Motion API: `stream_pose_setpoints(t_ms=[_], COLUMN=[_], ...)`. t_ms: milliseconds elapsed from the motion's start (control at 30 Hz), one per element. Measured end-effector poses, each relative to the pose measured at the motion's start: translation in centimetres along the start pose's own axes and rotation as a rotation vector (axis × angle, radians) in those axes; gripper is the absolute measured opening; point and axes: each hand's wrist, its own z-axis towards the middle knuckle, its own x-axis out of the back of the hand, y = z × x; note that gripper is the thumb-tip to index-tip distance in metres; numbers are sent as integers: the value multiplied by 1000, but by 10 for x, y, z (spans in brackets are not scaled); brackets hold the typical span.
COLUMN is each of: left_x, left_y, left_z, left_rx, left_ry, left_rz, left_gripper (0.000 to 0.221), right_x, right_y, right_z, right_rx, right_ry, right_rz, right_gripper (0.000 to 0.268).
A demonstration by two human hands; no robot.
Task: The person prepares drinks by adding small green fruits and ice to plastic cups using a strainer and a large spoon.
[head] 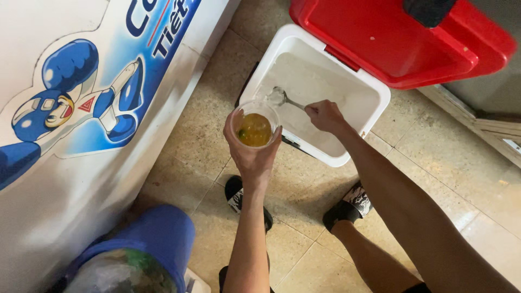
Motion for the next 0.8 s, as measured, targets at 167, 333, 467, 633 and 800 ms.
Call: stream_pose_setpoints(t_ms=[167,333,467,633,800], left_x=[-6,-16,-31,-46,-40], left_y=[-3,0,1,3,2], left_z=[-8,-16,-21,-19,-18], left_rx=[7,23,65,-6,51], left_ry=[-45,-128,-146,-157,-150], left_rz=[-68,-11,133,200,54], left_gripper=[98,94,98,102,104], right_x=[47,124,182,180,138], right_y=[-5,-41,-79,-122,-106], right_z=[-40,-108,-174,-242,-244], right_rx=[-230,-100,-59,122,400], right_ry=[-142,-65,55,132,435], right_rz=[211,92,-90,-232,-188], right_gripper=[40,38,34,26,32])
